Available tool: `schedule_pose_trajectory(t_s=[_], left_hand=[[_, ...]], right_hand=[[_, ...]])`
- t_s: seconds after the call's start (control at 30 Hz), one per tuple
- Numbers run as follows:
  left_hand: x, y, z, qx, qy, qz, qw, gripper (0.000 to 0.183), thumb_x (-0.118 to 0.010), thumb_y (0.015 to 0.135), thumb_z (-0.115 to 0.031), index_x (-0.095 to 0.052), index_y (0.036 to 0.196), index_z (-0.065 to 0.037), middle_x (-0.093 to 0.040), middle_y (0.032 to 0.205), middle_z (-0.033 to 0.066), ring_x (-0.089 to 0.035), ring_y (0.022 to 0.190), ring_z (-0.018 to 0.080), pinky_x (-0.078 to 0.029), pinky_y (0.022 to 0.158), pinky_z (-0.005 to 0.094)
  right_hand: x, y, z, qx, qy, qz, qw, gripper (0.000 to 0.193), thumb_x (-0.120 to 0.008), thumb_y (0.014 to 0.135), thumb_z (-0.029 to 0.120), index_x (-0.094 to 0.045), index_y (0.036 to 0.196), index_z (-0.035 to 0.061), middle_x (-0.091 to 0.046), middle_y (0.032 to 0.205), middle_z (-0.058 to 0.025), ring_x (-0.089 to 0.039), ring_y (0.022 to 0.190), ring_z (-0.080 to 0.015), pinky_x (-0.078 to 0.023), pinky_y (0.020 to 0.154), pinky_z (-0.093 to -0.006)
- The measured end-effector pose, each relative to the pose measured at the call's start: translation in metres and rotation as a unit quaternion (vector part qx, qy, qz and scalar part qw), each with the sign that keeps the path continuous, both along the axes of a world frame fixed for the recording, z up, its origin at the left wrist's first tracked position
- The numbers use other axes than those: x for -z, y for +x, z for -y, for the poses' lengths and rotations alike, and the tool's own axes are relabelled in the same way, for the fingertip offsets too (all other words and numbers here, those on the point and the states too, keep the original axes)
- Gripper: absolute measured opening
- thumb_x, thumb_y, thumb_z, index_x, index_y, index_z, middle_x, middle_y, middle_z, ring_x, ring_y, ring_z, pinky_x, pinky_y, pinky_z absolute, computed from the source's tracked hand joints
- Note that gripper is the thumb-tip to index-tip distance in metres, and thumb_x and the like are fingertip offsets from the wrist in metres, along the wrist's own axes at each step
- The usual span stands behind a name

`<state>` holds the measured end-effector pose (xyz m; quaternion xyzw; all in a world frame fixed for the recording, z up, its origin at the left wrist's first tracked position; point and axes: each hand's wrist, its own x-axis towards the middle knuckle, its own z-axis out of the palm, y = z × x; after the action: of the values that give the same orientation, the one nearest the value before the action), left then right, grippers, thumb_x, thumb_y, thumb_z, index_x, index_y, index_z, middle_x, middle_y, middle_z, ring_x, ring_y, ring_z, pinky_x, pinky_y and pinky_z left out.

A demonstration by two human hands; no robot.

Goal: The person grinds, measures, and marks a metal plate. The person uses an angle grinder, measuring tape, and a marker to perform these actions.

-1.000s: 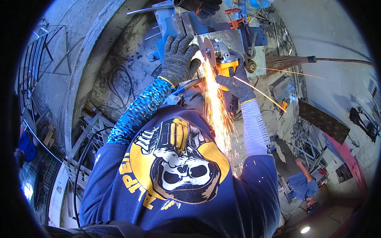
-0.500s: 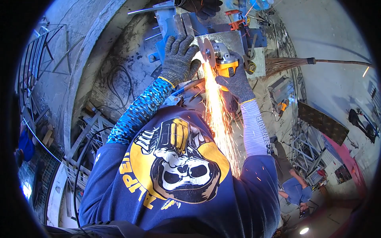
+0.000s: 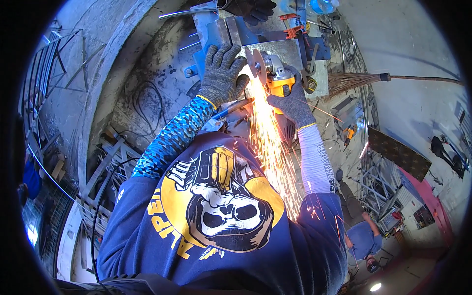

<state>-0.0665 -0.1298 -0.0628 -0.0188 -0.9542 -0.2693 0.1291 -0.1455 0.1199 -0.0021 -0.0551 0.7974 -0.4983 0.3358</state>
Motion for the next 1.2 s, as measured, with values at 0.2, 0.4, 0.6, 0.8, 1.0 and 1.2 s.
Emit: schedule_pose_trajectory(t_s=[0.2,0.4,0.6,0.8,1.0,1.2], left_hand=[[0.003,-0.001,0.0,0.002,0.003,-0.006,1.0,0.056,-0.078,0.084,-0.038,-0.068,0.132,-0.011,-0.051,0.159,0.0198,-0.041,0.151,0.0441,-0.021,0.128,0.0672],[0.0,0.001,0.0,0.003,0.008,0.001,1.0,0.055,-0.078,0.085,-0.038,-0.068,0.132,-0.012,-0.051,0.159,0.0196,-0.04,0.151,0.044,-0.021,0.128,0.0677],[-0.001,0.001,0.001,0.005,0.009,0.002,1.0,0.054,-0.077,0.086,-0.037,-0.068,0.132,-0.011,-0.05,0.159,0.0195,-0.04,0.152,0.0444,-0.021,0.128,0.0681],[-0.002,0.001,0.0,0.006,0.016,0.003,1.0,0.055,-0.078,0.085,-0.037,-0.067,0.132,-0.012,-0.05,0.159,0.0193,-0.04,0.152,0.0446,-0.021,0.128,0.0682],[-0.004,0.002,0.0,0.002,0.013,0.006,1.0,0.053,-0.077,0.086,-0.037,-0.068,0.132,-0.012,-0.05,0.159,0.0191,-0.04,0.152,0.0444,-0.021,0.128,0.0676],[-0.003,0.0,-0.001,0.005,0.015,0.004,1.0,0.053,-0.077,0.086,-0.037,-0.068,0.132,-0.012,-0.05,0.159,0.0196,-0.04,0.152,0.044,-0.021,0.128,0.0675]], right_hand=[[0.003,-0.004,0.001,-0.019,0.011,-0.021,1.0,0.107,-0.093,0.067,0.008,-0.033,0.155,0.0078,-0.054,0.143,-0.0134,-0.058,0.128,-0.0263,-0.05,0.113,-0.0409],[-0.012,-0.003,0.009,0.006,-0.002,0.024,1.0,0.106,-0.094,0.068,0.01,-0.033,0.155,0.0078,-0.055,0.143,-0.0137,-0.058,0.13,-0.027,-0.05,0.113,-0.0418],[0.0,-0.005,0.002,-0.006,0.001,0.013,1.0,0.106,-0.094,0.068,0.01,-0.032,0.155,0.0076,-0.055,0.142,-0.0141,-0.058,0.13,-0.0281,-0.05,0.113,-0.0425],[0.006,-0.01,0.001,-0.034,0.029,-0.036,0.998,0.105,-0.093,0.069,0.012,-0.033,0.154,0.0073,-0.056,0.14,-0.0141,-0.059,0.127,-0.029,-0.051,0.111,-0.0433],[-0.012,-0.007,0.01,-0.004,0.014,0.011,1.0,0.105,-0.093,0.067,0.015,-0.035,0.154,0.0066,-0.056,0.139,-0.0135,-0.061,0.124,-0.0281,-0.052,0.109,-0.0423],[0.0,-0.009,0.001,-0.007,0.005,-0.006,1.0,0.105,-0.093,0.067,0.014,-0.036,0.154,0.008,-0.057,0.138,-0.0131,-0.062,0.121,-0.0269,-0.054,0.106,-0.0409]])
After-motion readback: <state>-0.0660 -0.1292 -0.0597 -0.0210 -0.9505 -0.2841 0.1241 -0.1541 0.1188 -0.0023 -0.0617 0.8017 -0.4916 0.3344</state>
